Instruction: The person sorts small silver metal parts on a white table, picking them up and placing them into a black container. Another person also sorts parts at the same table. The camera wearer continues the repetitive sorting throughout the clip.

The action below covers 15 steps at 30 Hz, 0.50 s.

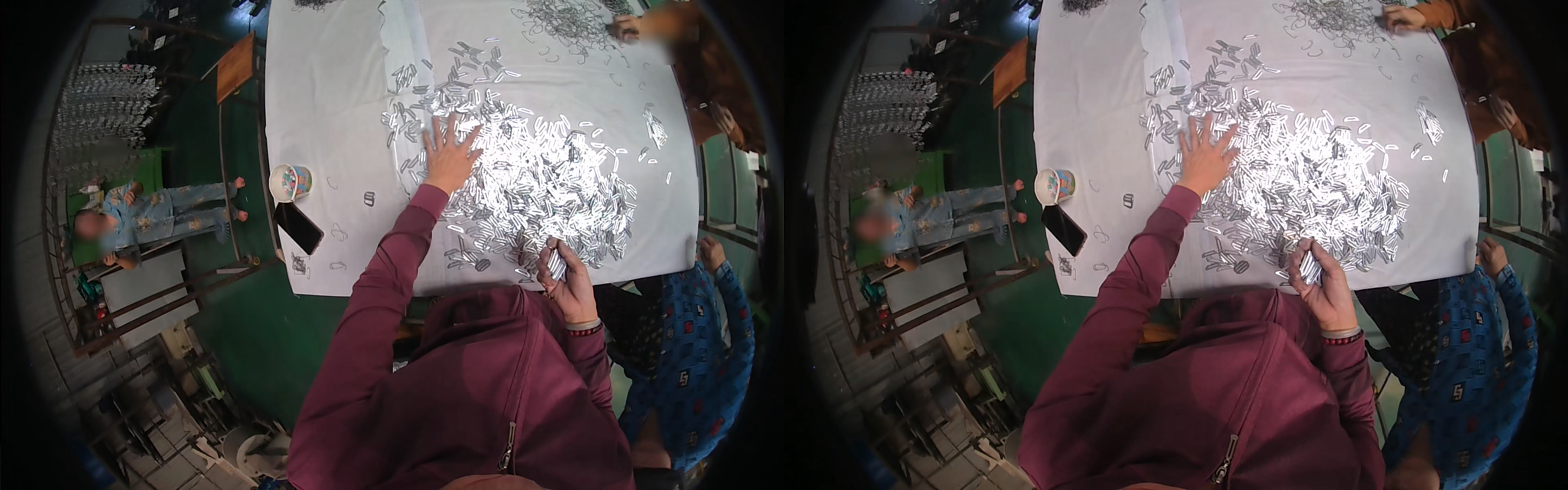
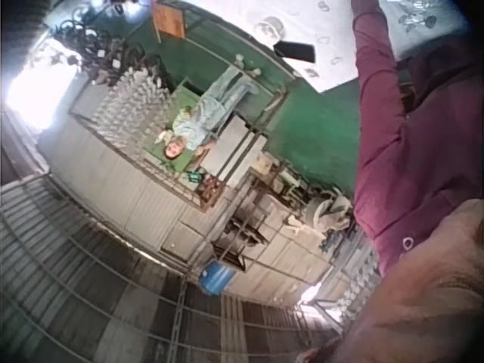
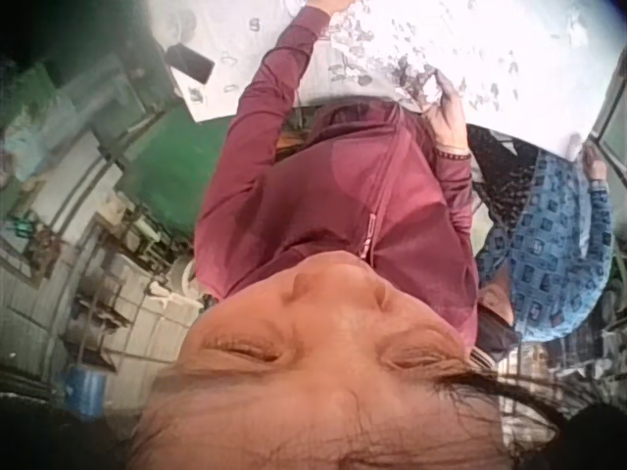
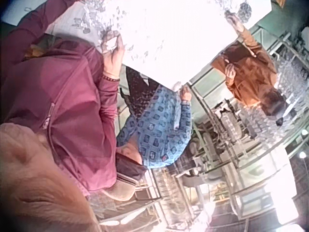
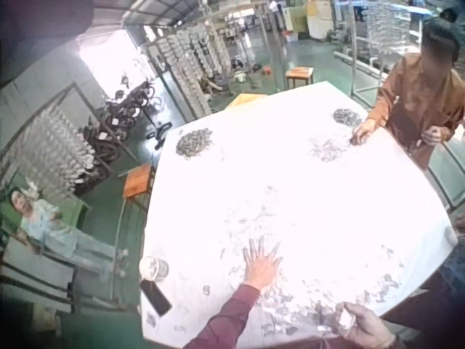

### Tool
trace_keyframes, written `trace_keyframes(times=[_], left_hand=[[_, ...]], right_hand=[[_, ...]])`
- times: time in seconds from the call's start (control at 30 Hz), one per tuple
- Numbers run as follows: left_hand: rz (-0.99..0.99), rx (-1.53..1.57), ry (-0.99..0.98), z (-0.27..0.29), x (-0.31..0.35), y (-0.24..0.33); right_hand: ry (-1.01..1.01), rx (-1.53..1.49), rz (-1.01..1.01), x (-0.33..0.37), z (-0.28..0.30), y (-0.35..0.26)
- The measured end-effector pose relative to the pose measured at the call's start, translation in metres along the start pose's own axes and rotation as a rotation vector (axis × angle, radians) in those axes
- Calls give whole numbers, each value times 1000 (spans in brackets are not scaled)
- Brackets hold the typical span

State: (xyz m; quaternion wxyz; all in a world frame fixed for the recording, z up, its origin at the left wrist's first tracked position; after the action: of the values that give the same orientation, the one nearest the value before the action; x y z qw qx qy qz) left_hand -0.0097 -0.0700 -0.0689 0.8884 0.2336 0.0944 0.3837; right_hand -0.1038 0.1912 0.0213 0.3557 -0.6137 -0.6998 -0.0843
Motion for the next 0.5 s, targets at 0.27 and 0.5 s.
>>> trace_keyframes(times=[0.27, 0.5], left_hand=[[-161, -41, -93, 0, 20, 22], [-309, -47, -123, -33, 32, 45]], right_hand=[[63, -104, 32, 18, 17, -5], [57, -66, 86, 35, 15, -10]])
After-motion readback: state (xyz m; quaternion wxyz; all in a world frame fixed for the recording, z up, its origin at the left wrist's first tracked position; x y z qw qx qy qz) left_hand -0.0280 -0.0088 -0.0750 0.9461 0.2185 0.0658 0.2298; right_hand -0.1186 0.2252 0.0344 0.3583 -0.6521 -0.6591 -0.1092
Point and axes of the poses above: each hand's wrist, its own x-axis away from the middle knuckle, its own z-axis out of the back of the hand, y = z × x, the point moved 6 cm from there along -x, towards the middle knuckle, and after that the axes turned 13 degrees about x, right-handed, at the moved point
